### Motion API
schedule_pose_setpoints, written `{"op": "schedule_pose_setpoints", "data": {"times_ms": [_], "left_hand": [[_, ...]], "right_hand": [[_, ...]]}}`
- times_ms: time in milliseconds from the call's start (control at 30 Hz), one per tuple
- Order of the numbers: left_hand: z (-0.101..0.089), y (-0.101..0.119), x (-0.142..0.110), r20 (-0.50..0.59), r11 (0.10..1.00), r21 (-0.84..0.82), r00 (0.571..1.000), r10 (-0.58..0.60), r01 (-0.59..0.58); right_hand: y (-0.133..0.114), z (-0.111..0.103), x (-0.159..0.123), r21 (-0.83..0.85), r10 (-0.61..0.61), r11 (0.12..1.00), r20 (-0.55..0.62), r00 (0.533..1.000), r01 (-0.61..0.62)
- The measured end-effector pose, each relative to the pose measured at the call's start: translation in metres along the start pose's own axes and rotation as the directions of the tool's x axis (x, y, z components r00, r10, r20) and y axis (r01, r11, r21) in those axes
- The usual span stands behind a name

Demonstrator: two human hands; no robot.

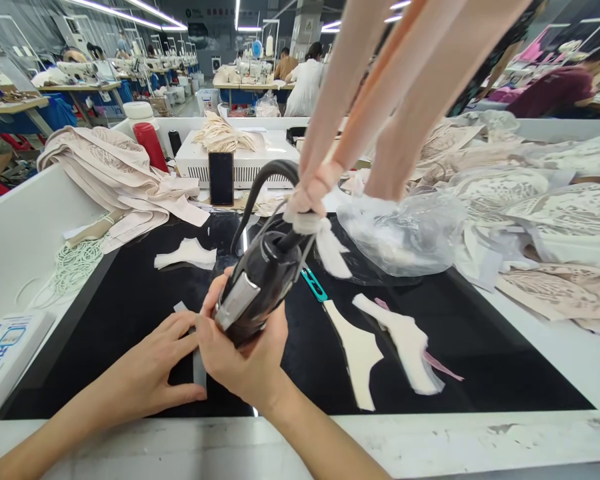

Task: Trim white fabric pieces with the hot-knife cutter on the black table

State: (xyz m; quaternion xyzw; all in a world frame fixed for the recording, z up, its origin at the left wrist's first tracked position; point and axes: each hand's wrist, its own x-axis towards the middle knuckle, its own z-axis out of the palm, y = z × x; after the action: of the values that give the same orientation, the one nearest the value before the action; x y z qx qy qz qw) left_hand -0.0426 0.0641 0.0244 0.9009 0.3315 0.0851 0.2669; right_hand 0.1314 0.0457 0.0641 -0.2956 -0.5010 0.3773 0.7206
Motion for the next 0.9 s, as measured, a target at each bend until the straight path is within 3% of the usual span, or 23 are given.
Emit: {"op": "schedule_pose_setpoints", "data": {"times_ms": [167,467,667,900], "left_hand": [[0.000,0.001,0.001,0.006,1.000,-0.007,1.000,-0.002,0.002],[-0.001,0.001,0.001,0.004,1.000,-0.009,1.000,0.004,-0.004],[-0.003,0.003,0.001,0.014,1.000,0.012,1.000,0.008,-0.008],[-0.001,0.000,0.000,0.014,1.000,0.019,1.000,0.020,-0.020]], "right_hand": [[0.000,-0.002,-0.007,-0.016,-0.019,1.000,0.062,0.998,0.020],[-0.002,-0.001,-0.011,0.029,0.009,1.000,0.017,1.000,-0.009],[-0.009,0.003,-0.018,0.115,0.018,0.993,0.072,0.997,-0.027],[-0.007,0.002,-0.021,0.104,0.010,0.994,0.067,0.998,-0.017]]}}
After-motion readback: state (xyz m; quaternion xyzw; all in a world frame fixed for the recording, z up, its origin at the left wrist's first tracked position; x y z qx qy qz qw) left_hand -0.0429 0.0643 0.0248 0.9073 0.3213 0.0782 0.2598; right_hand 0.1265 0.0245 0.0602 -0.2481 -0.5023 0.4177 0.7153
